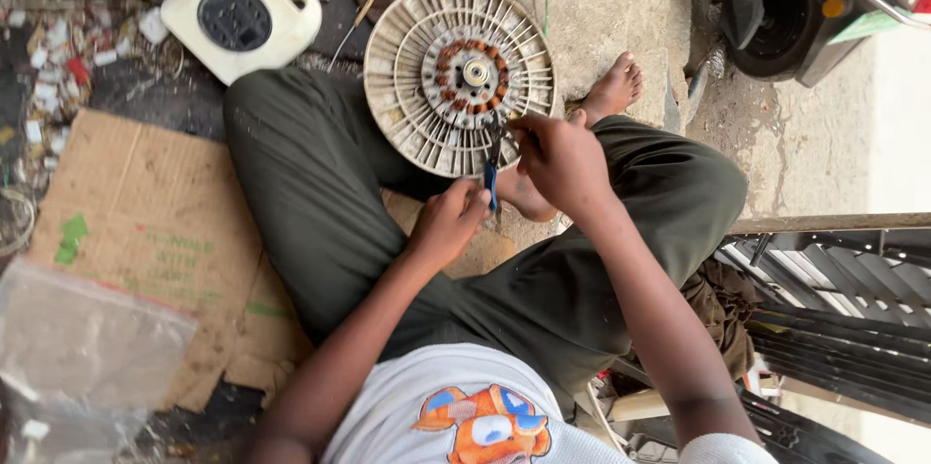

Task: The person is sitting on the floor and using pliers to remove copper wire coils from a fan motor stator. They systematically pull and cut the wires from the slots of the stator.

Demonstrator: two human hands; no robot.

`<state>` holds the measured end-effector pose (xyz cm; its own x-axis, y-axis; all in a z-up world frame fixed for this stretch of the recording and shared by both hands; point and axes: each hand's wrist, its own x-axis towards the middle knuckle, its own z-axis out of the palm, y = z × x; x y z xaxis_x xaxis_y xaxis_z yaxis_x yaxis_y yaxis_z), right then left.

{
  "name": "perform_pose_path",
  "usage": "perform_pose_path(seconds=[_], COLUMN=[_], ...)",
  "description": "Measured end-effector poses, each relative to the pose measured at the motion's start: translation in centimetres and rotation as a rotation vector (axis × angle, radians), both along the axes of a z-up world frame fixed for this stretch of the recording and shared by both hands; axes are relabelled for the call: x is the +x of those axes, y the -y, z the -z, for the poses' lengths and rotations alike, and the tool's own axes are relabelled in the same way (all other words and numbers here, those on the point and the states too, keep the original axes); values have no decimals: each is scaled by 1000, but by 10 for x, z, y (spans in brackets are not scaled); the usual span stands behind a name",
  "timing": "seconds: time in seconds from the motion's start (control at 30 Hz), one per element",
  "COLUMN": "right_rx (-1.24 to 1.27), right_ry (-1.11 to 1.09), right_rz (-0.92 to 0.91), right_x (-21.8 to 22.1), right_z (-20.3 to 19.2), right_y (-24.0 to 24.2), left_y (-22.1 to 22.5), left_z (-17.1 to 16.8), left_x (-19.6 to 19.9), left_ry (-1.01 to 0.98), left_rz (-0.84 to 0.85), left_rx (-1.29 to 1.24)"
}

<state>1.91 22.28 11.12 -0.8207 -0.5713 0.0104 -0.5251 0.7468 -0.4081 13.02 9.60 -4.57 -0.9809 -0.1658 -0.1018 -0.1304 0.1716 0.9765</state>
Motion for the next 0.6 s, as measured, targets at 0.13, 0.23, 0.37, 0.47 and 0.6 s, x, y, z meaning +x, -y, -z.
perform_pose_path(seconds=[0.13,0.23,0.37,0.47,0.6], right_rx=[-65,-32,-42,-123,-161], right_ry=[-92,-142,64,41,144], right_rz=[-42,-29,59,8,109], right_x=[-1,-7,-3,-4,-5], right_z=[-8,-14,-8,-9,-5], right_y=[8,13,4,3,8], left_y=[-17,-23,-34,-30,-27], left_z=[16,20,29,26,20], left_x=[-16,-27,-15,-18,-21], left_ry=[-117,21,-7,-39,-11], left_rz=[63,68,143,168,154], left_rx=[369,436,488,510,506])
